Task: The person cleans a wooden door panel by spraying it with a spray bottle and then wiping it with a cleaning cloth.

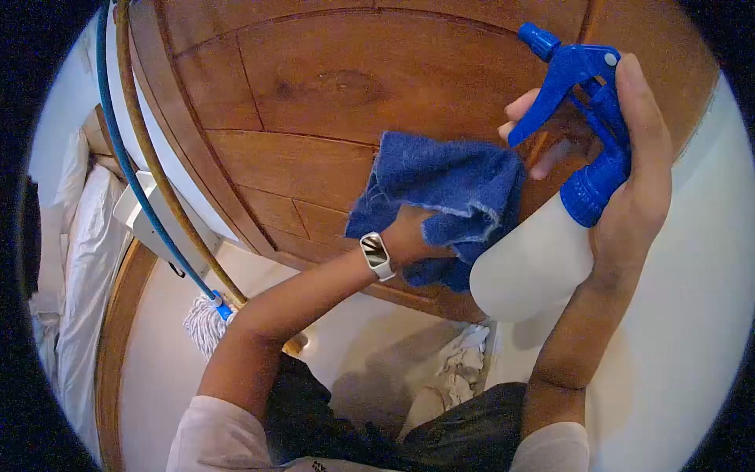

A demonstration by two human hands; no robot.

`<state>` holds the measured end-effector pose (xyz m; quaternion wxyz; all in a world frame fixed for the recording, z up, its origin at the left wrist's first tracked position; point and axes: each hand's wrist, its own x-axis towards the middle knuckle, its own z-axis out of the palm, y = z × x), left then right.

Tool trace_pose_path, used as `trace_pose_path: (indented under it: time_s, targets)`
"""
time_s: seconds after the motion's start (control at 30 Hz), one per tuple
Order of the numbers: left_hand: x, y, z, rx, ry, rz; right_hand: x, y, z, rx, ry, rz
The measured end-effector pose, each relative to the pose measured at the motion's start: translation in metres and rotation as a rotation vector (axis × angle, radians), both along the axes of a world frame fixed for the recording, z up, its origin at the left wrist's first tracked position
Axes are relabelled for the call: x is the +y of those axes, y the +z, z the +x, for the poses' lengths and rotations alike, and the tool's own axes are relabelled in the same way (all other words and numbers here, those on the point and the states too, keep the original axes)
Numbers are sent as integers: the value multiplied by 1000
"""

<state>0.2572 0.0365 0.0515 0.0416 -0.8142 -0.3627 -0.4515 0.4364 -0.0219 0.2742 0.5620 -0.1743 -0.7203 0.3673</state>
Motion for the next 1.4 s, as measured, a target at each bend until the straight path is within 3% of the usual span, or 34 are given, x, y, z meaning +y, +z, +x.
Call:
trace_pose_path:
  time_s: [0.23,0.3,0.37,0.47,0.57,0.63,0.7,0.97,1.1,1.4]
  targets:
    - [-10,-24,-58,166,58,154,0,-2,-8,-23,-64,36]
    - [-32,16,-64,365,176,-288,0,-2,-11,40,-69,51]
    - [-32,17,-70,409,256,-167,0,-1,-10,41,-64,62]
    - [-23,30,-76,400,470,427,3,2,-8,32,-77,70]
    - [-22,29,-89,361,496,313,10,3,-5,24,-56,72]
    - [-28,31,-98,343,498,98,12,2,-6,20,-38,68]
    - [-30,43,-105,309,545,100,12,1,-6,14,-36,60]
    - [-7,80,-163,-46,710,595,13,-5,-14,-8,-54,41]
    - [-4,98,-185,-58,858,754,14,-3,-9,-81,-43,42]
    - [13,55,-297,-547,795,562,10,2,-3,-24,-67,99]
